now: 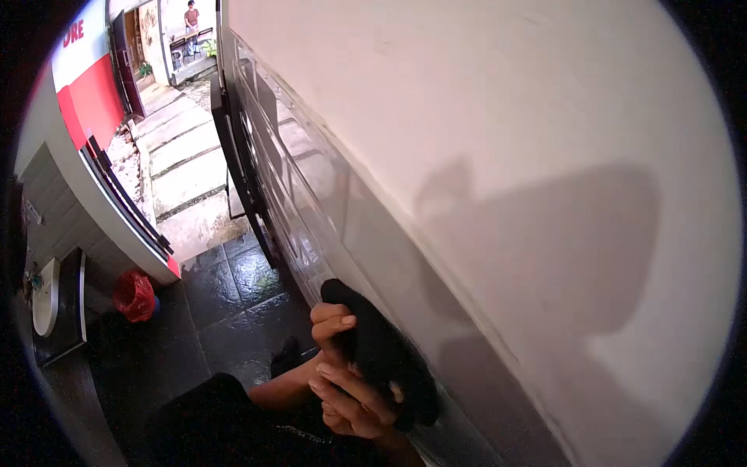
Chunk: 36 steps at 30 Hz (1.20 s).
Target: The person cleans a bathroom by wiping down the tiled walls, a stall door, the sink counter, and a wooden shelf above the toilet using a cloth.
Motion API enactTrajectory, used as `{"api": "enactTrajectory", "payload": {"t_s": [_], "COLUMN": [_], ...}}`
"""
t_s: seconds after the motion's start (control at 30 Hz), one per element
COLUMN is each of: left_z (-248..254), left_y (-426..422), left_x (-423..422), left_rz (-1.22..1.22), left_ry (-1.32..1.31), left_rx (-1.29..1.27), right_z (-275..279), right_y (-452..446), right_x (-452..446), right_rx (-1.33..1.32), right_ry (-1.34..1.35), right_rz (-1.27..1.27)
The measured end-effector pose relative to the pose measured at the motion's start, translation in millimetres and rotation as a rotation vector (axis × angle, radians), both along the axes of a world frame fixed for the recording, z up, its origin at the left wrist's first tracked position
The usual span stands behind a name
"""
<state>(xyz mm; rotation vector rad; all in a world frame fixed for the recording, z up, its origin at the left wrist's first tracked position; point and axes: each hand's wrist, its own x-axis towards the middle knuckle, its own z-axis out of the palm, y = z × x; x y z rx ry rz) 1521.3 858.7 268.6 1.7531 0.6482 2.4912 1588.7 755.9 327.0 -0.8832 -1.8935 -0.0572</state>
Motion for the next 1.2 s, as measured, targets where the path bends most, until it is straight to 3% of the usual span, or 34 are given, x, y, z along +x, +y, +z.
{"api": "enactTrajectory", "payload": {"t_s": [0.13, 0.2, 0.27, 0.3, 0.37, 0.47, 0.63, 0.73, 0.83, 0.93, 1.03, 1.13, 1.2], "left_z": [-11, -5, 3, 10, 19, 51, 62, 73, 97, 85, 101, 87, 79], "left_y": [81, 135, 187, 215, 276, 334, 434, 482, 496, 503, 454, 419, 384], "left_x": [-79, -137, -186, -209, -260, -321, -394, -436, -453, -443, -398, -369, -338], "left_rz": [0.068, 0.152, 0.222, 0.113, 0.220, 0.400, 0.483, 0.511, 0.508, 0.445, 0.226, 0.260, 0.202], "left_ry": [0.052, 0.117, 0.090, -0.061, -0.063, -0.012, -0.119, -0.044, -0.103, -0.138, -0.277, -0.074, -0.071], "left_rx": [-0.001, -0.006, -0.232, -0.274, -0.259, -0.373, -0.140, -0.187, -0.578, -0.271, -0.442, -0.429, -0.464], "right_z": [1, 14, 21, 20, 9, -11, -59, -95, -145, -172, -179, -174, -173], "right_y": [74, 118, 145, 160, 175, 200, 227, 242, 248, 249, 237, 215, 198], "right_x": [-73, -110, -135, -145, -163, -189, -220, -230, -229, -223, -211, -201, -190], "right_rx": [-0.066, -0.188, -0.229, -0.292, -0.433, -0.637, -0.949, -1.122, -1.195, -1.248, -1.322, -1.366, -1.373], "right_ry": [0.084, 0.222, 0.267, 0.288, 0.329, 0.399, 0.556, 0.591, 0.611, 0.664, 0.680, 0.720, 0.742], "right_rz": [0.073, 0.283, 0.448, 0.482, 0.539, 0.488, 0.396, 0.359, 0.354, 0.341, 0.283, 0.251, 0.256]}}
